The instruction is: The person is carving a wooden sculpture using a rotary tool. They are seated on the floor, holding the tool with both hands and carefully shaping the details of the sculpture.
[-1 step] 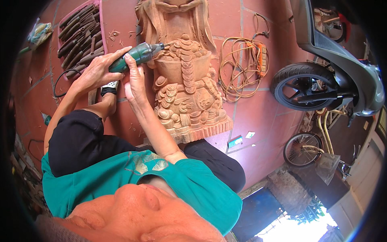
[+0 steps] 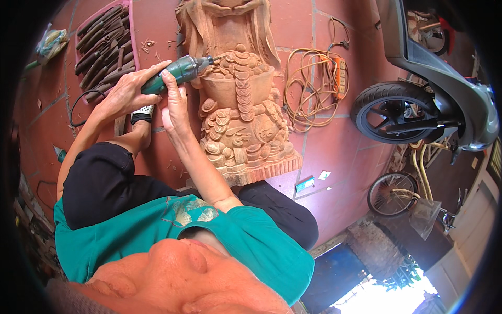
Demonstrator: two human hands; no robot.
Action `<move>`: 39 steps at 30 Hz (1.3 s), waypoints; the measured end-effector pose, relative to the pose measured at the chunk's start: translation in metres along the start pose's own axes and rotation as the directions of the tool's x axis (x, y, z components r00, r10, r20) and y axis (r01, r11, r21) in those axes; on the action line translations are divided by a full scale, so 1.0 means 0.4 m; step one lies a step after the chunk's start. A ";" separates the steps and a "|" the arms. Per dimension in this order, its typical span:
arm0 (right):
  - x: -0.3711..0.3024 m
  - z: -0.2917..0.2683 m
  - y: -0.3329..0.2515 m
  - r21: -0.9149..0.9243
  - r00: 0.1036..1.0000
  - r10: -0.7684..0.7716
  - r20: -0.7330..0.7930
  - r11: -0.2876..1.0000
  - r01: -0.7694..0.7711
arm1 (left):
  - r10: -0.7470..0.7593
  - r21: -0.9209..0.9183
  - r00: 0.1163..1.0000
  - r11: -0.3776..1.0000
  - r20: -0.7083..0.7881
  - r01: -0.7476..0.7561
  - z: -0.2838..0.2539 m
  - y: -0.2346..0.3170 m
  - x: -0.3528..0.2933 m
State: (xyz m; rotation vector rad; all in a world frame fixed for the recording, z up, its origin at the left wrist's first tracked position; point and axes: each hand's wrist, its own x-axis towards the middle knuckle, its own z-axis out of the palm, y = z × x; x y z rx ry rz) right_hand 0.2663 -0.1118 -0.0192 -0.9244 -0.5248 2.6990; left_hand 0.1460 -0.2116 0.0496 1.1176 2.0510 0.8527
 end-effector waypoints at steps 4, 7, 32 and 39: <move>-0.009 0.012 0.000 -0.027 0.999 -0.038 0.010 0.999 0.038 | 0.034 -0.028 0.999 0.999 -0.006 -0.035 0.002 -0.010 -0.002; -0.023 0.048 -0.011 0.005 0.998 -0.054 -0.020 0.999 0.054 | 0.065 -0.029 0.998 0.997 -0.025 -0.065 -0.001 -0.014 -0.001; 0.005 0.009 0.003 -0.008 0.999 -0.035 0.014 0.999 0.035 | -0.011 -0.029 1.000 1.000 0.009 0.012 0.000 -0.013 -0.001; -0.010 0.030 0.008 -0.008 0.998 -0.061 0.002 0.998 0.061 | -0.006 -0.042 1.000 0.999 0.024 0.007 -0.010 -0.011 -0.008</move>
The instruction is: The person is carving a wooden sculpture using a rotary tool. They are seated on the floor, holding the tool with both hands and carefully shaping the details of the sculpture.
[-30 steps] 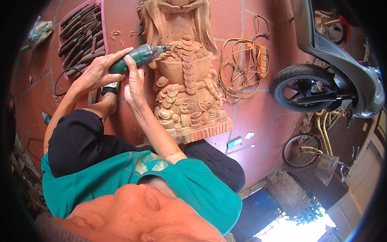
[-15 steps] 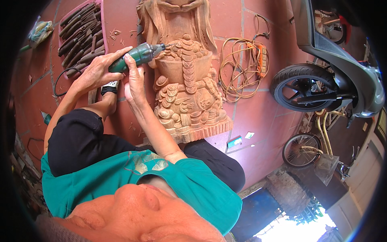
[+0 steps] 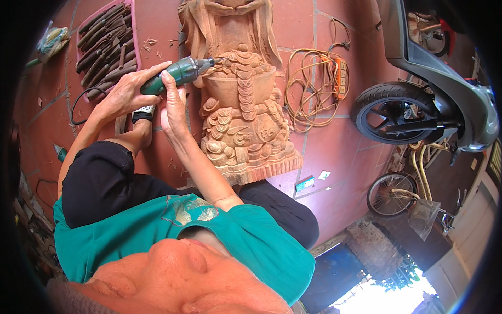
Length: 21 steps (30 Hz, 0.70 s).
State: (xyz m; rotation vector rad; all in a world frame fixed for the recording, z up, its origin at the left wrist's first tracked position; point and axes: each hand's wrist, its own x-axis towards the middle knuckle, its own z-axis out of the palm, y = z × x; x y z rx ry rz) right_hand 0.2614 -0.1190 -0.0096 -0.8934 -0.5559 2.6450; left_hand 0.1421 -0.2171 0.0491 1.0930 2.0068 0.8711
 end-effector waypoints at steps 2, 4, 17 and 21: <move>-0.001 0.003 0.000 0.008 1.000 -0.006 -0.006 1.000 0.006 | -0.003 -0.008 1.000 1.000 0.004 0.003 -0.001 0.002 0.000; -0.002 0.004 0.001 0.010 1.000 0.000 -0.006 1.000 0.000 | 0.002 -0.006 1.000 1.000 0.000 -0.002 0.000 -0.001 -0.001; -0.012 0.014 -0.005 -0.015 1.000 -0.025 -0.008 1.000 0.025 | 0.016 -0.011 1.000 1.000 -0.017 -0.016 0.004 -0.001 -0.001; -0.003 -0.002 -0.001 -0.013 1.000 -0.006 0.009 1.000 0.006 | 0.011 -0.001 1.000 1.000 -0.016 -0.011 0.007 -0.007 0.001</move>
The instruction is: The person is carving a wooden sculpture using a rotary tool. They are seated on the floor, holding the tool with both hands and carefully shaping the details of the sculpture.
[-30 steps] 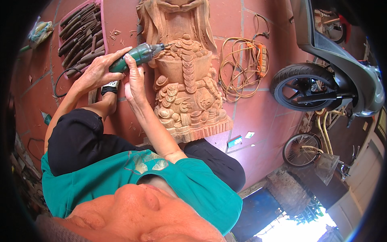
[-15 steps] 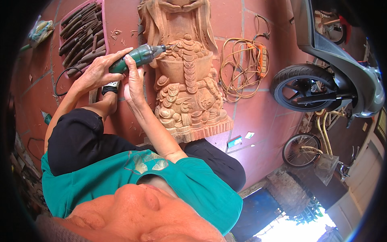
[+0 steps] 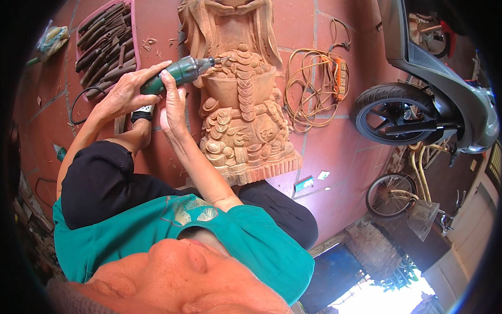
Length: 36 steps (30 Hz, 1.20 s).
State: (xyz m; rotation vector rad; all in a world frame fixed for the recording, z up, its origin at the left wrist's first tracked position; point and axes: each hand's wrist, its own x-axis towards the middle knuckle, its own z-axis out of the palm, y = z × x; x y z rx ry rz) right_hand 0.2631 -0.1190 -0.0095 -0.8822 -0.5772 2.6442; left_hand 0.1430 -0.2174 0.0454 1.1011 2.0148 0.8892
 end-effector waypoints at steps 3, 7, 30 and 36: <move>0.007 -0.004 0.005 0.013 1.000 -0.007 -0.012 1.000 0.007 | 0.018 0.014 1.000 1.000 -0.012 -0.018 0.005 -0.008 0.002; 0.013 -0.010 0.007 0.013 1.000 0.000 -0.026 1.000 0.000 | 0.064 0.029 0.997 0.998 -0.047 -0.062 0.011 -0.017 0.002; 0.005 0.001 0.000 0.021 1.000 0.003 -0.007 1.000 -0.003 | 0.076 0.022 0.996 0.997 -0.048 -0.075 0.008 -0.016 0.002; 0.019 -0.016 0.009 0.020 0.999 0.021 -0.026 1.000 -0.020 | 0.036 0.024 0.999 0.999 -0.033 -0.035 0.007 -0.013 0.000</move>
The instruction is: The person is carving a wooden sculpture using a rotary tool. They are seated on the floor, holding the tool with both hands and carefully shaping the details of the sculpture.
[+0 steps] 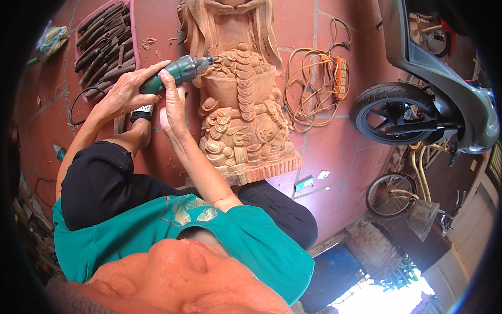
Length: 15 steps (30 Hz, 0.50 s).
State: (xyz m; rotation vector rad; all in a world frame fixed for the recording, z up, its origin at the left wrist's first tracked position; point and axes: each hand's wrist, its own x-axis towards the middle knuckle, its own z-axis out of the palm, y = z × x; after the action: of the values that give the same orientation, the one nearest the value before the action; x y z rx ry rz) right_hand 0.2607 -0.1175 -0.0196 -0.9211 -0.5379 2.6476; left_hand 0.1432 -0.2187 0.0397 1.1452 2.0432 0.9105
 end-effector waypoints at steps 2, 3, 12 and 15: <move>-0.001 0.001 -0.001 -0.003 1.000 -0.003 0.003 1.000 0.003 | -0.009 -0.010 1.000 1.000 0.009 0.009 0.000 -0.001 0.001; -0.002 0.004 -0.005 -0.007 1.000 -0.008 0.006 1.000 0.008 | 0.014 -0.011 1.000 1.000 0.001 -0.014 0.001 -0.003 0.003; -0.024 0.027 -0.011 -0.005 0.999 -0.042 0.004 0.999 0.042 | 0.009 -0.037 0.999 0.999 0.037 -0.008 -0.013 0.014 0.006; -0.022 0.026 -0.015 -0.012 0.999 -0.044 0.013 0.999 0.044 | 0.012 -0.027 1.000 1.000 0.021 -0.011 -0.007 0.009 0.005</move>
State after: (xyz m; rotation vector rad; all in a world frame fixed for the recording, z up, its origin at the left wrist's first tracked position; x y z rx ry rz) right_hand 0.2614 -0.1182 -0.0048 -0.8863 -0.5710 2.6153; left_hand 0.1419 -0.2163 0.0437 1.1483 2.0039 0.9253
